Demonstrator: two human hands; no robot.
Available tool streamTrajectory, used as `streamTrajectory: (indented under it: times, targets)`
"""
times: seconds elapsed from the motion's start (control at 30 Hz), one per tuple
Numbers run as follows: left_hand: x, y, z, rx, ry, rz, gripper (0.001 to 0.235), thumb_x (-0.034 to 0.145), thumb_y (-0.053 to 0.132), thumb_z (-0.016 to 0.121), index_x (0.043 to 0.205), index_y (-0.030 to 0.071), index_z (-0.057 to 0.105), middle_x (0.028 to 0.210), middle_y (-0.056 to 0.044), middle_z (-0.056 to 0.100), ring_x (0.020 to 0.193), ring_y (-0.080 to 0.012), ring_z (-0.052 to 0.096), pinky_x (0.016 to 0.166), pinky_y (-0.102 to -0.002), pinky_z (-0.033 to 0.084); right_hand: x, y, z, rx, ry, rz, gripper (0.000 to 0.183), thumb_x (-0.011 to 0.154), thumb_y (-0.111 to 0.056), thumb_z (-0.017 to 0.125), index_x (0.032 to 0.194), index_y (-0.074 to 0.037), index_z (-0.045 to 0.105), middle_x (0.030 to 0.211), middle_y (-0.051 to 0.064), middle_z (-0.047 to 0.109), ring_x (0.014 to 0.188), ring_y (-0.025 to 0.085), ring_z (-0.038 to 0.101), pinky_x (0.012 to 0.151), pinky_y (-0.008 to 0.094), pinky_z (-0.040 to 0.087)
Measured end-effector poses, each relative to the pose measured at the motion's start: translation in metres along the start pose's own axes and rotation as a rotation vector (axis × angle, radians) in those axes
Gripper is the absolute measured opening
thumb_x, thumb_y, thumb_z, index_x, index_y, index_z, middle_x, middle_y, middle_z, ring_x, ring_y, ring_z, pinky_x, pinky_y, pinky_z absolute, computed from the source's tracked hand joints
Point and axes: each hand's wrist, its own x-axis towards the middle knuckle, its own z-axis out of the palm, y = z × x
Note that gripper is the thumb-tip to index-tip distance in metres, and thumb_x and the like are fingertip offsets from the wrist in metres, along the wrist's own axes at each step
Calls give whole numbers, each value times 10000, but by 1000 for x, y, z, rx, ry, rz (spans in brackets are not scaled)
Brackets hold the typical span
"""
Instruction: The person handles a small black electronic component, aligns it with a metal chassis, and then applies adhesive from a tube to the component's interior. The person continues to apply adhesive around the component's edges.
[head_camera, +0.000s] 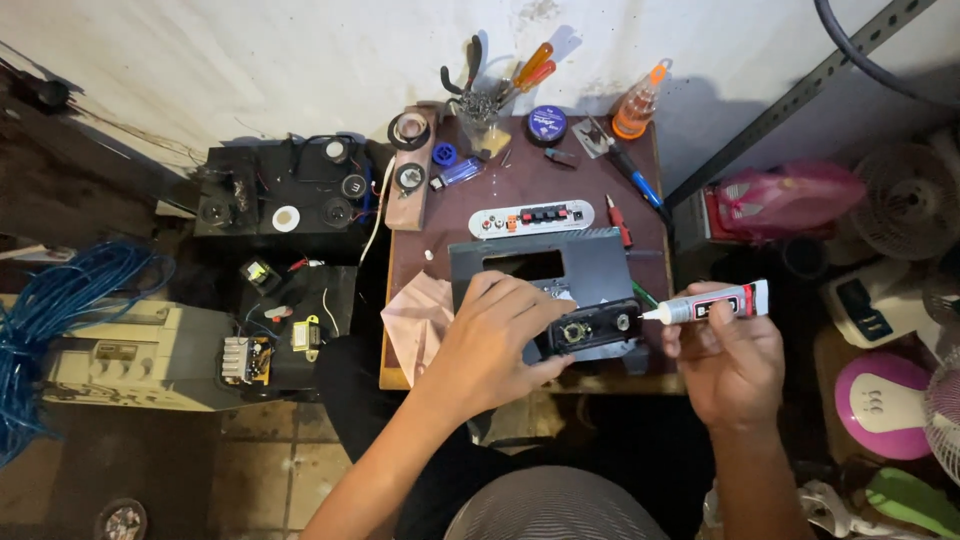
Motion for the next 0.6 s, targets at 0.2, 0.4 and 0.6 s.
streamTrajectory:
  times: [0.2, 0.4, 0.6]
  targets:
    - [-1, -3, 4, -70, 87, -21, 513, 647, 109, 900, 1139, 62, 762, 876, -100, 727, 979, -263, 688, 1005, -396, 442, 1, 5, 1, -90, -14, -49, 337, 936, -106, 659, 1191, 111, 612, 952, 285, 703, 744, 312, 740, 599, 317, 613]
    - [0, -3, 7, -103, 127, -60, 473, 626, 89, 907, 1076, 56, 766, 871, -87, 736, 974, -258, 697, 999, -385, 462, 7, -2, 31, -131, -43, -112, 300, 954, -103, 646, 1123, 144, 620, 953, 284, 716, 790, 293, 745, 690, 336, 612]
    - [-2, -7, 8, -139, 96, -96, 488, 636, 74, 885, 1110, 77, 769, 873, -73, 741, 987, -256, 698, 1013, -398, 460, 18, 5, 33, -252, -87, -178, 283, 917, -74, 680, 1070, 162, 652, 930, 295, 710, 773, 274, 724, 736, 349, 608]
